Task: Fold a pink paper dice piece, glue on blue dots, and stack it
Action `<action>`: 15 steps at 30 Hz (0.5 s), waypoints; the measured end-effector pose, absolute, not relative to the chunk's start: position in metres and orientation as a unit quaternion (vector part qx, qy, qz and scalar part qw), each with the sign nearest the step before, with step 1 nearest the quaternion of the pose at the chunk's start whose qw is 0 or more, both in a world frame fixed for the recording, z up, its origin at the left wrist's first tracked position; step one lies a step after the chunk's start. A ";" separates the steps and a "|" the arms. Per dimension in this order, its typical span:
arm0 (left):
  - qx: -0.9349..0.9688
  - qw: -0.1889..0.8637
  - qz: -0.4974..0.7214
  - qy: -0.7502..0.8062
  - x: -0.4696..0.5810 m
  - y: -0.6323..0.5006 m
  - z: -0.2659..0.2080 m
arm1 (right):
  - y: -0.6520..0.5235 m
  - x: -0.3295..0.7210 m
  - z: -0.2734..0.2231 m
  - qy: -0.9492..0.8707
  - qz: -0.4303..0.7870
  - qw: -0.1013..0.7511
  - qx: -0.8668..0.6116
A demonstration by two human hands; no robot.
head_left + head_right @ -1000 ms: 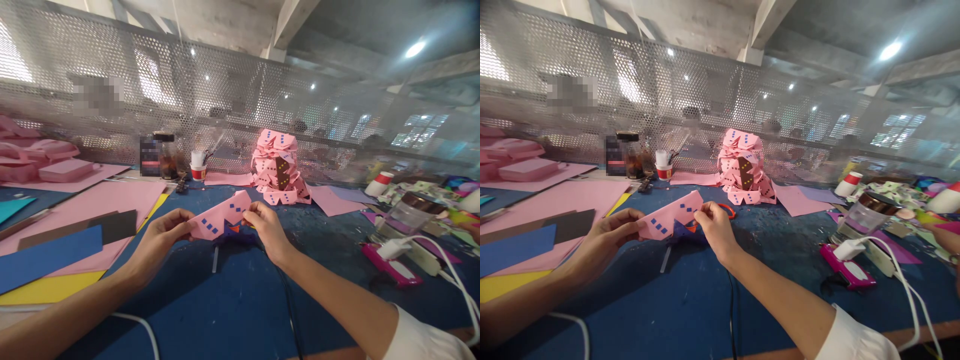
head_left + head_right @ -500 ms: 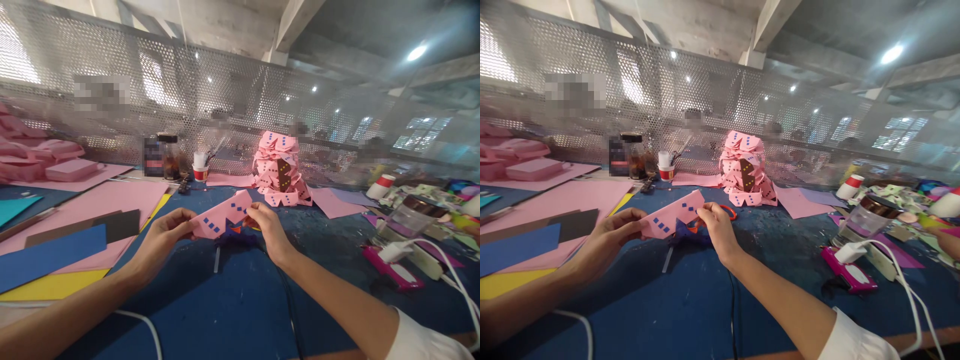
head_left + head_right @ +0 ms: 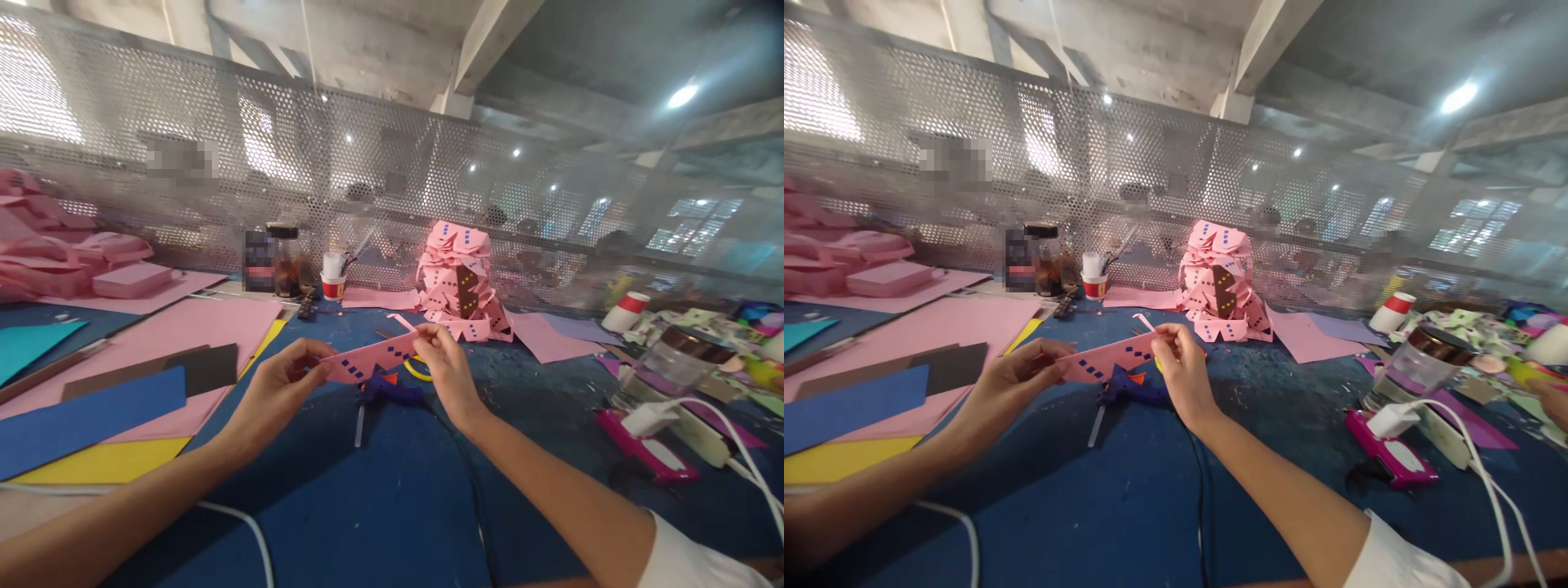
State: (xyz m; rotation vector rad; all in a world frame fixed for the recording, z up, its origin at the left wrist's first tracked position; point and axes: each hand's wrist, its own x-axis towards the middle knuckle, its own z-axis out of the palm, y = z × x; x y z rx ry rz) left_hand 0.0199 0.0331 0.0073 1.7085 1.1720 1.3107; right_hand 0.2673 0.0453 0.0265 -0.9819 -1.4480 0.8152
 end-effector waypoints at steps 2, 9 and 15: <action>0.671 0.316 0.504 0.443 0.020 0.031 0.009 | 0.046 0.268 0.025 -0.630 0.328 0.569 -0.415; 0.659 0.304 0.506 0.466 0.020 0.030 0.011 | 0.048 0.269 0.020 -0.663 0.276 0.555 -0.420; 0.648 0.329 0.517 0.452 0.020 0.031 0.013 | 0.053 0.273 0.019 -0.667 0.252 0.562 -0.419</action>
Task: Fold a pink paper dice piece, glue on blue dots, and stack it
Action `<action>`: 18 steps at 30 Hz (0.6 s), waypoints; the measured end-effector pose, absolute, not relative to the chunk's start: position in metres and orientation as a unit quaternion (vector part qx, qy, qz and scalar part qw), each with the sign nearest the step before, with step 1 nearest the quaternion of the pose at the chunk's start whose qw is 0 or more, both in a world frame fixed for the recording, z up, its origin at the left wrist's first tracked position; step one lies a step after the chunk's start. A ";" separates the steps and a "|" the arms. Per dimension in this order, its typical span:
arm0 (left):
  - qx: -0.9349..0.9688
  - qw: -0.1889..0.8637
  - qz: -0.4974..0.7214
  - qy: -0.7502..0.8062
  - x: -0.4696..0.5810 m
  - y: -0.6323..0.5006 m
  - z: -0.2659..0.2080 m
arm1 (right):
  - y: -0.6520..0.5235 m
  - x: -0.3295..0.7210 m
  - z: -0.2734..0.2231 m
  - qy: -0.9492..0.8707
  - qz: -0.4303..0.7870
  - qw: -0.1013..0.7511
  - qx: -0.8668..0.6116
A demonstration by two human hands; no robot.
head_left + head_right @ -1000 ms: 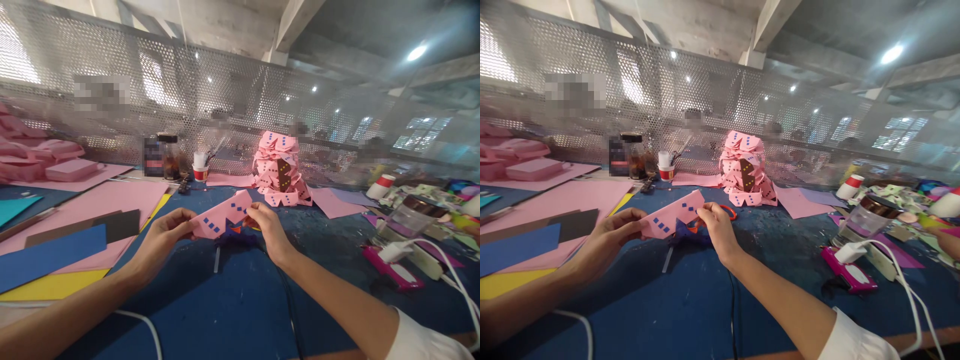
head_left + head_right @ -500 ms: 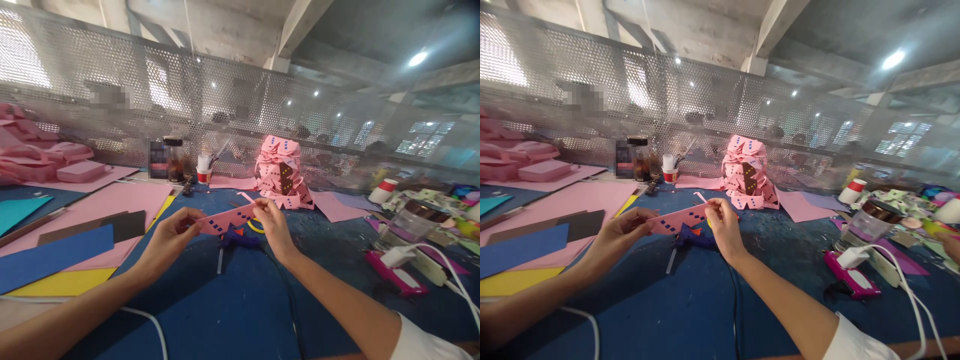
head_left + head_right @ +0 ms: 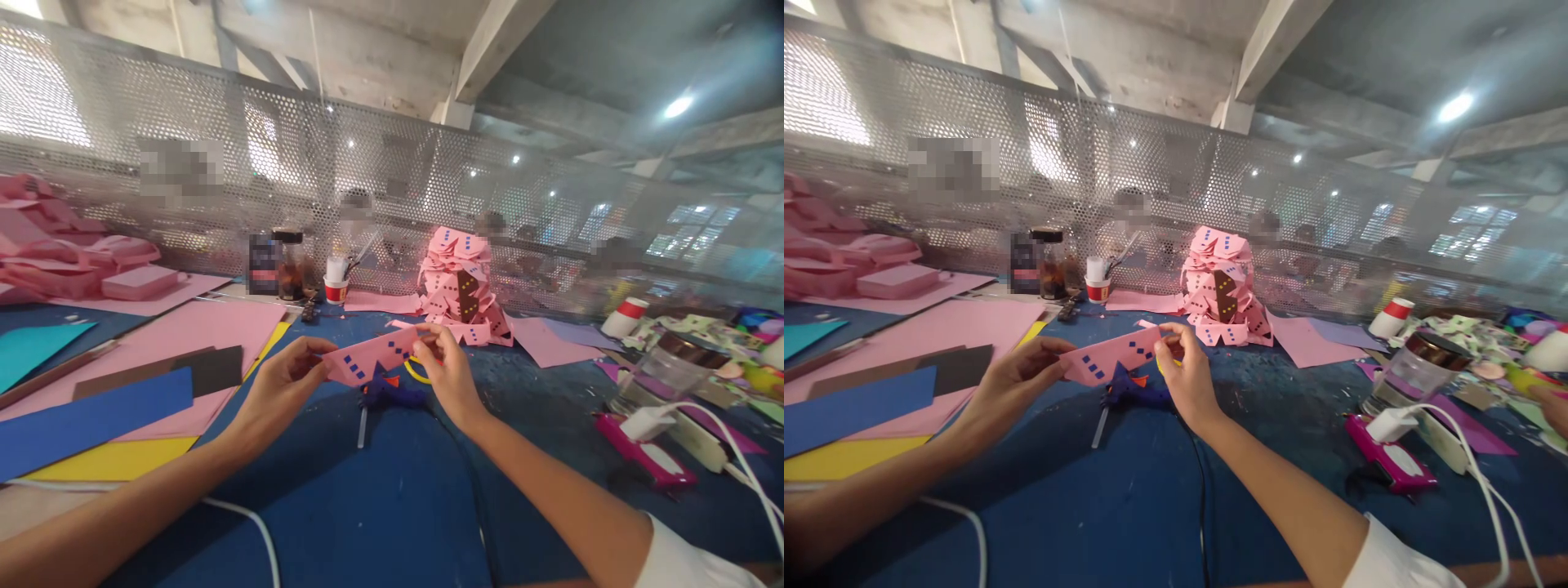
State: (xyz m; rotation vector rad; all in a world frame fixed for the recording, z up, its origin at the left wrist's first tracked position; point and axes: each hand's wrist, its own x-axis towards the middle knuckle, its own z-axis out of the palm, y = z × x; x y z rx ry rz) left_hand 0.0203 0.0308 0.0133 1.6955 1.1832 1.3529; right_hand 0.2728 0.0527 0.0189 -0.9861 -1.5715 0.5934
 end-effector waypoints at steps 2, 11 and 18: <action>0.645 0.340 0.516 0.449 0.021 0.030 0.015 | 0.053 0.274 0.020 -0.681 0.227 0.562 -0.411; 0.647 0.336 0.520 0.445 0.021 0.027 0.020 | 0.052 0.274 0.021 -0.745 0.146 0.517 -0.395; 0.633 0.368 0.527 0.431 0.019 0.026 0.021 | 0.059 0.278 0.021 -0.742 0.125 0.528 -0.394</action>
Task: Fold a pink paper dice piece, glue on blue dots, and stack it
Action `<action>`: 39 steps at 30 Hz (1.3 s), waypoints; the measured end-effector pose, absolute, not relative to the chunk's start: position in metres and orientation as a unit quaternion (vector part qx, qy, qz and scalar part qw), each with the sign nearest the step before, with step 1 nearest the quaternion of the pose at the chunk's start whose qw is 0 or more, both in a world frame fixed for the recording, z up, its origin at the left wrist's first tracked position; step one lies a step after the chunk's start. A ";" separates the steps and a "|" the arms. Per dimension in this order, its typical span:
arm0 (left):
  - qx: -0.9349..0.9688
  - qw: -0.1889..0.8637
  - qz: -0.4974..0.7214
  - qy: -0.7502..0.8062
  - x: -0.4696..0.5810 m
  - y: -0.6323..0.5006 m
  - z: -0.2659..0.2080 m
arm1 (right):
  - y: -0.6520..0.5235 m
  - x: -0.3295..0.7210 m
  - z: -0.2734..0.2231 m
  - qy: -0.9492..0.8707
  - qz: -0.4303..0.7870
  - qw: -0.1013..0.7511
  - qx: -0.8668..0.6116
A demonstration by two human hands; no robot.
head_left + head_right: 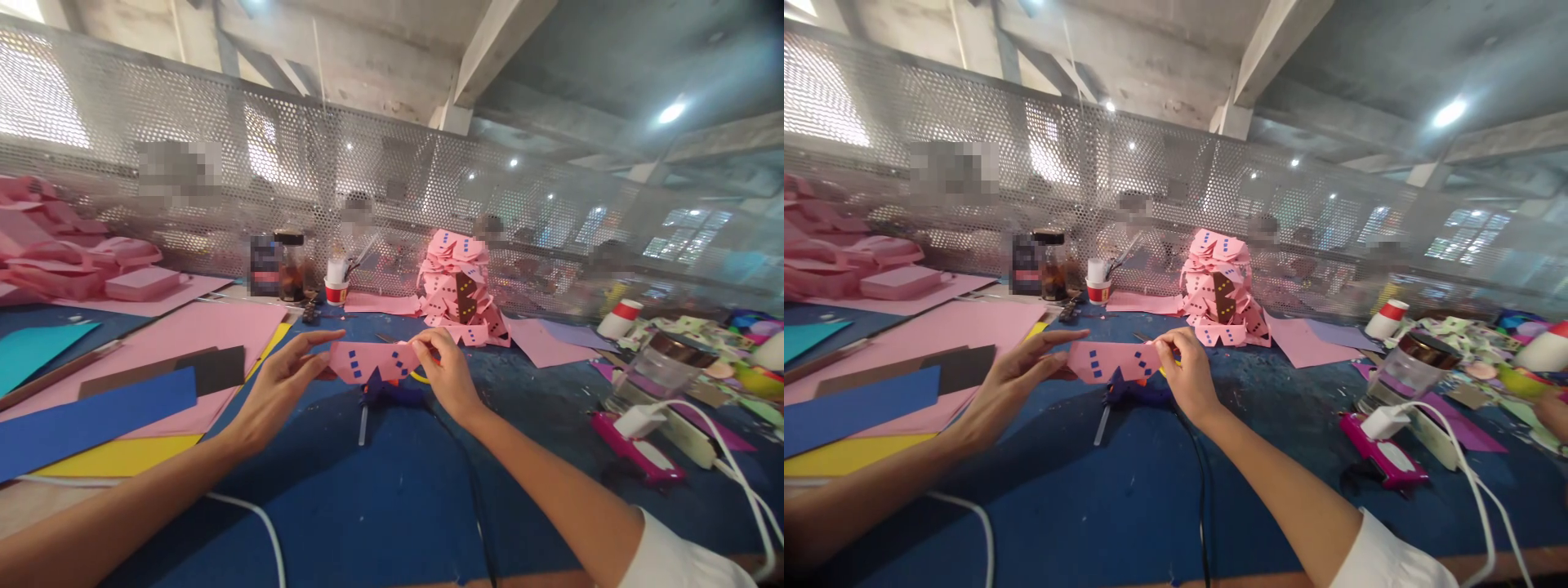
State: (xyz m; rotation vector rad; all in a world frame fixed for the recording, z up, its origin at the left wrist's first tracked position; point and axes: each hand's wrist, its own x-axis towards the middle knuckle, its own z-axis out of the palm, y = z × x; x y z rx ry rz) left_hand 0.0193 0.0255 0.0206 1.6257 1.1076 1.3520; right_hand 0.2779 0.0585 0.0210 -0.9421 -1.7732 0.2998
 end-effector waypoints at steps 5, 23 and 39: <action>0.610 0.383 0.545 0.430 0.018 0.031 0.016 | 0.065 0.285 0.023 -0.723 0.117 0.550 -0.401; 0.658 0.313 0.501 0.467 0.011 0.048 -0.006 | 0.121 0.337 0.141 -0.687 -0.096 0.569 -0.441; 0.669 0.289 0.482 0.486 0.008 0.057 -0.023 | 0.228 0.400 0.214 -0.577 -0.210 0.480 -0.627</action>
